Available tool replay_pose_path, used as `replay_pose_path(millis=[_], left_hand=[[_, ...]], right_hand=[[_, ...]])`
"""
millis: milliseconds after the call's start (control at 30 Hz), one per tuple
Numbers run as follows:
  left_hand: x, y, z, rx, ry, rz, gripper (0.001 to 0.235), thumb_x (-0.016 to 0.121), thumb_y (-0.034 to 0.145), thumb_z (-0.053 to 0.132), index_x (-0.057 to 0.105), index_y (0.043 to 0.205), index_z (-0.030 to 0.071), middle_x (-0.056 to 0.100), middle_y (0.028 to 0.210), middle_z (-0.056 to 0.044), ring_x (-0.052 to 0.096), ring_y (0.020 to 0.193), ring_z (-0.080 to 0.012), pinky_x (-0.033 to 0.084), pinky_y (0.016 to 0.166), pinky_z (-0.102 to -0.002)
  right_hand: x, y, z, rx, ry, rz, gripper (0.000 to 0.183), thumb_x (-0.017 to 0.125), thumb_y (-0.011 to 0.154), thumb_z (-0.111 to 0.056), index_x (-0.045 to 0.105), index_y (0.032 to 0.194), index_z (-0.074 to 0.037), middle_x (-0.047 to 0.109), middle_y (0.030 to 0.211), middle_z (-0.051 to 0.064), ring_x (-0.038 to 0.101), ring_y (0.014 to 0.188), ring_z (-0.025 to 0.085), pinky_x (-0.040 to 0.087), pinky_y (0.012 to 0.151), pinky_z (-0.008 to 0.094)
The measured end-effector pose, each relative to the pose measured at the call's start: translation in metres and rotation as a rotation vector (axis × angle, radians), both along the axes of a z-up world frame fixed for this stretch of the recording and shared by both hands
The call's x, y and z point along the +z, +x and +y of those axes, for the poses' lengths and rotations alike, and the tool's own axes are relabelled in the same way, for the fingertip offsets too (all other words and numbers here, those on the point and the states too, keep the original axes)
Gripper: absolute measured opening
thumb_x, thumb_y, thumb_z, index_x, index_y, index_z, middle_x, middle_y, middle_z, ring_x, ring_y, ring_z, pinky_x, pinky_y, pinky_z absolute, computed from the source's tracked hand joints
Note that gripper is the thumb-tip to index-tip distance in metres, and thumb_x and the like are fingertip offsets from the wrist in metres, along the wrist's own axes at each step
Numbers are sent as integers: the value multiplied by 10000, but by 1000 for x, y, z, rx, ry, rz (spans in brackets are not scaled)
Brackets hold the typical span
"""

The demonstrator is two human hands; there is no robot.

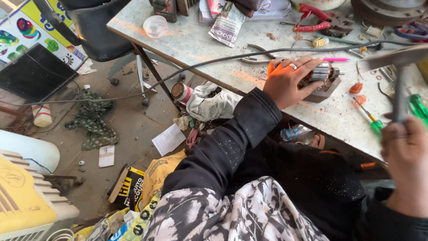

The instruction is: The person repairs an electric motor rotor by hand. They trim copper windings with scissors, scrape and clean the rotor with a screwdriver, and use a hammer to tap small metal parts on a workbench.

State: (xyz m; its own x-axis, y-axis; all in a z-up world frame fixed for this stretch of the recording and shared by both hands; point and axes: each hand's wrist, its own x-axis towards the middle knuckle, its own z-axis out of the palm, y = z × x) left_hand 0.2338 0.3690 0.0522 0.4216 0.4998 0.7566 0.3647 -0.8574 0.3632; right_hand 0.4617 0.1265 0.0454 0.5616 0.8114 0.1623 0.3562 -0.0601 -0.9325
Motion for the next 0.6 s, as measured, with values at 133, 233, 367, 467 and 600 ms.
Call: replay_pose_path(millis=[133,233,367,467,600], left_hand=[[0,4,1,24,7,-15,567,757,859,540,644,1350,281,710,1303,72,553,1248,-219,364,1136,-439],[7,8,4,87,55,24,578,777,788,568,672,1285,293,739,1214,71,535,1268,-233,232,1209,-587],[16,13,9,37,-47,143,606,802,769,586,683,1283,287,766,1081,5,515,1256,-250,166,1193,-603],[14,9,12,9,-104,129,610,822,772,560,686,1288,264,784,1002,-21,503,1275,-244,157,1196,-591],[14,8,12,7,-90,104,619,834,778,553,683,1298,254,786,985,-31,498,1272,-243,156,1201,-564]], right_hand=[[27,-69,3,40,50,-10,173,546,1175,-114,522,1284,18,569,811,31,479,562,65,370,542,242],[61,-91,10,63,52,-51,517,575,998,-61,404,1486,-40,602,914,7,472,542,51,359,431,232],[92,-100,-8,1,85,-452,590,603,979,-34,419,1536,29,584,975,64,537,764,88,430,630,234],[98,-100,-25,-112,228,-253,383,524,1090,-113,451,1445,10,554,973,23,503,743,91,387,615,241],[83,-99,-11,-152,113,-330,461,536,1068,-99,467,1518,-27,613,1016,98,570,831,182,445,712,316]])
